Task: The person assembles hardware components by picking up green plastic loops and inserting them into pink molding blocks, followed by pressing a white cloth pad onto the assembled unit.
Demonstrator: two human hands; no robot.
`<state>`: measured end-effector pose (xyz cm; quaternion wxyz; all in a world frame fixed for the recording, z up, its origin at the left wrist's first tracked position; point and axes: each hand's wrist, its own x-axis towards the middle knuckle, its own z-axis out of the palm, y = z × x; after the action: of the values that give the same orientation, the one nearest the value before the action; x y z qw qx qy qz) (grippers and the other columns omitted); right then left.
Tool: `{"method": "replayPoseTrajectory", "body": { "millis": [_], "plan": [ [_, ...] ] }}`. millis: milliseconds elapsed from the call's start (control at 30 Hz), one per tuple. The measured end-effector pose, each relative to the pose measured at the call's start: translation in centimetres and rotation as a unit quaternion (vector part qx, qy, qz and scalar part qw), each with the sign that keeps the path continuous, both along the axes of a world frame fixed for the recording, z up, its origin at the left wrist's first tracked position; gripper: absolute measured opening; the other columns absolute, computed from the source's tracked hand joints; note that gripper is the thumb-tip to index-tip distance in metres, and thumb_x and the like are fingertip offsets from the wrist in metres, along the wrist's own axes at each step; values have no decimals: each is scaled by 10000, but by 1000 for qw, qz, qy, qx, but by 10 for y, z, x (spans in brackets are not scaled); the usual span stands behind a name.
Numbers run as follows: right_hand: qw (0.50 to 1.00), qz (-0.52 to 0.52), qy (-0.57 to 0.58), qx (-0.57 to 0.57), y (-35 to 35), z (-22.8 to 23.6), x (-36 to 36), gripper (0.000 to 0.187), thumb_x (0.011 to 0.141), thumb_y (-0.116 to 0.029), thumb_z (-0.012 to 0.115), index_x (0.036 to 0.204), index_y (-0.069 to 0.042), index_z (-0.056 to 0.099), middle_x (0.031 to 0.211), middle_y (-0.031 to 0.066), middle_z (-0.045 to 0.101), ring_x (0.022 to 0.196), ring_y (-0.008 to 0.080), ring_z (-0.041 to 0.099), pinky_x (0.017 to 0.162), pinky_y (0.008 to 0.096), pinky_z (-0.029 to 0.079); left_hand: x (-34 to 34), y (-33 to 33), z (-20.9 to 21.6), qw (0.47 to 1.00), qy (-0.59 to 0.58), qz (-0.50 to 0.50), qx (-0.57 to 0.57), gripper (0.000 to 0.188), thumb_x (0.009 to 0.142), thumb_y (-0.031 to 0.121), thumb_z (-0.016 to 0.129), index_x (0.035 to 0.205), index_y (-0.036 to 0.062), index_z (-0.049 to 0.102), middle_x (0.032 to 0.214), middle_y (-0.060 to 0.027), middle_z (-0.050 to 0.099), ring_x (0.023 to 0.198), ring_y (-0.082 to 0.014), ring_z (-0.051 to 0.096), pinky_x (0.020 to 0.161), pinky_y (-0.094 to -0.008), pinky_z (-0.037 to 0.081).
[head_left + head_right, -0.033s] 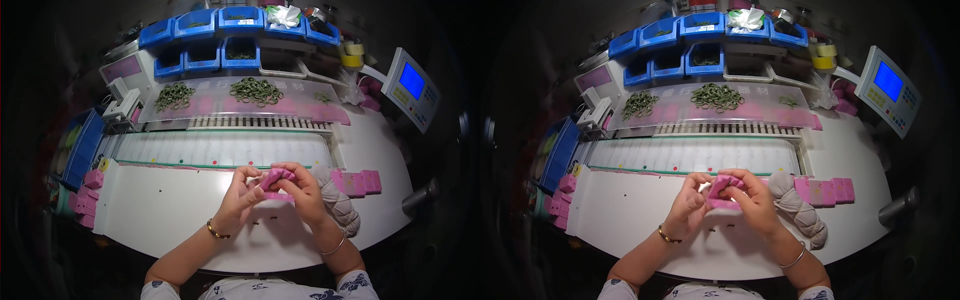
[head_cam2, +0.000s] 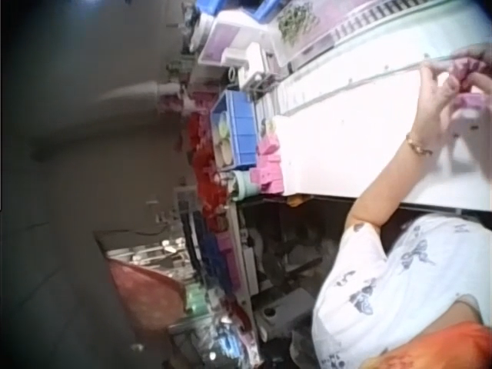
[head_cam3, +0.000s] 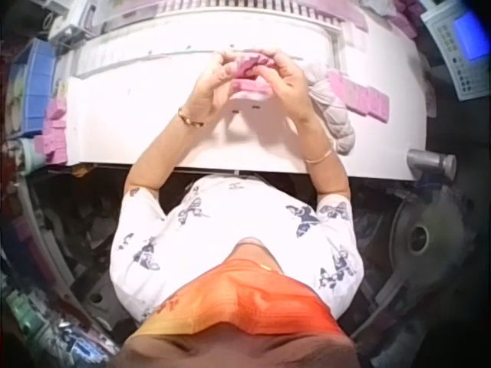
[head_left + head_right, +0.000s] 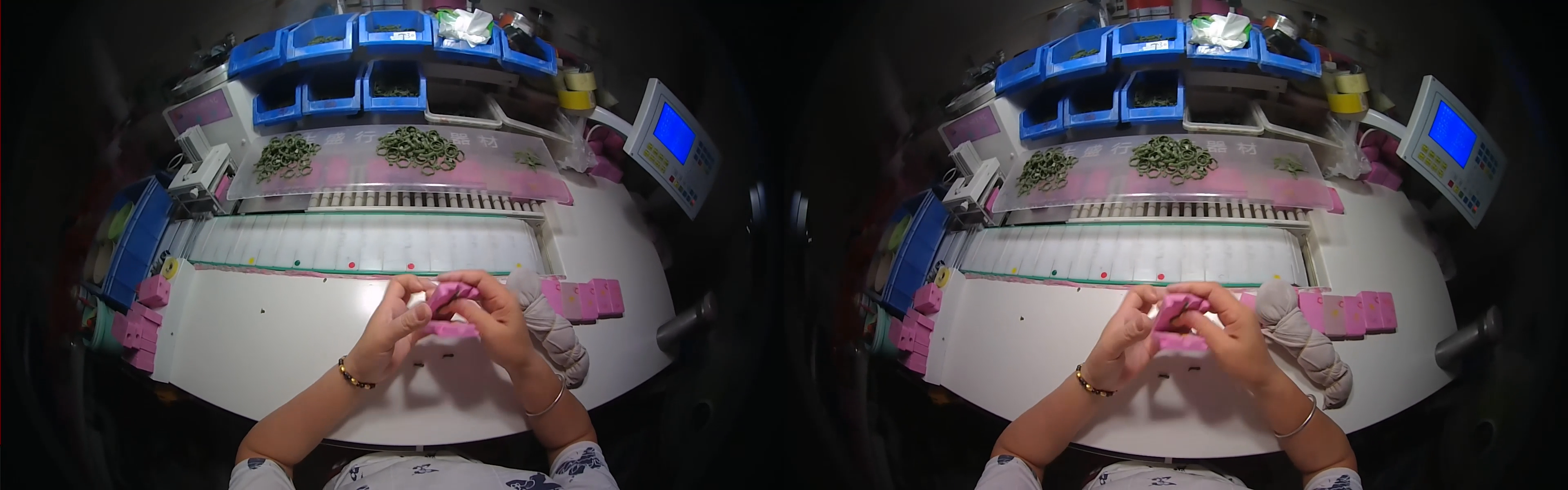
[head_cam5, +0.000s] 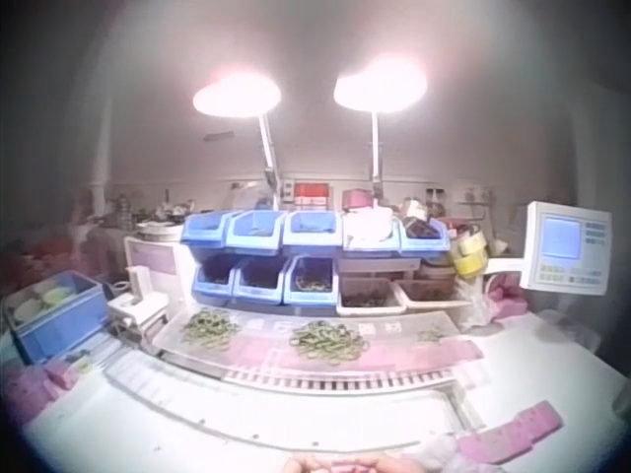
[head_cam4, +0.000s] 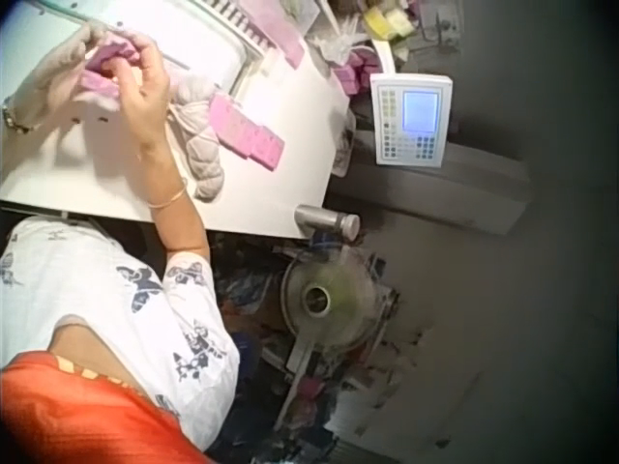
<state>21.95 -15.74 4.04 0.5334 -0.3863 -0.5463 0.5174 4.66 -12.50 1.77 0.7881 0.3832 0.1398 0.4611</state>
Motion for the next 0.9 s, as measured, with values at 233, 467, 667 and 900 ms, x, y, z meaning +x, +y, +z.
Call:
{"method": "replayPoseTrajectory", "body": {
  "millis": [233, 467, 667, 900],
  "plan": [
    [920, -43, -300, 249, -9, 2, -25, 726, 769, -193, 751, 1382, -14, 406, 1269, 156, 475, 1137, 318, 461, 1000, 401, 347, 0, 3, 13, 978, 35, -16, -206, 307, 951, 367, 525, 859, 73, 523, 749, -48, 546, 633, -143, 546, 536, -274, 468],
    [834, -133, -424, 327, -12, 3, -25, 511, 758, -157, 737, 1238, -89, 577, 1242, 83, 518, 1138, 293, 466, 988, 421, 335, -6, 6, 2, 986, 116, 86, -83, 320, 939, 285, 472, 744, 40, 541, 645, -37, 528, 523, -131, 475, 469, -266, 407],
    [842, -166, -389, 335, -13, -2, -28, 190, 715, -87, 718, 882, -114, 632, 1083, 11, 621, 1067, 253, 528, 886, 383, 351, 0, 6, -10, 979, 130, 159, 18, 146, 960, 171, 432, 890, 45, 451, 772, -31, 511, 641, -66, 452, 559, -226, 414],
    [834, -149, -371, 380, -16, -1, -32, 172, 726, -81, 708, 872, -125, 628, 911, -20, 671, 924, 168, 615, 845, 362, 346, 2, 4, -4, 973, 94, 208, -17, 160, 981, 219, 422, 934, 66, 425, 820, -50, 523, 696, -89, 476, 627, -228, 427]
  ]
}}
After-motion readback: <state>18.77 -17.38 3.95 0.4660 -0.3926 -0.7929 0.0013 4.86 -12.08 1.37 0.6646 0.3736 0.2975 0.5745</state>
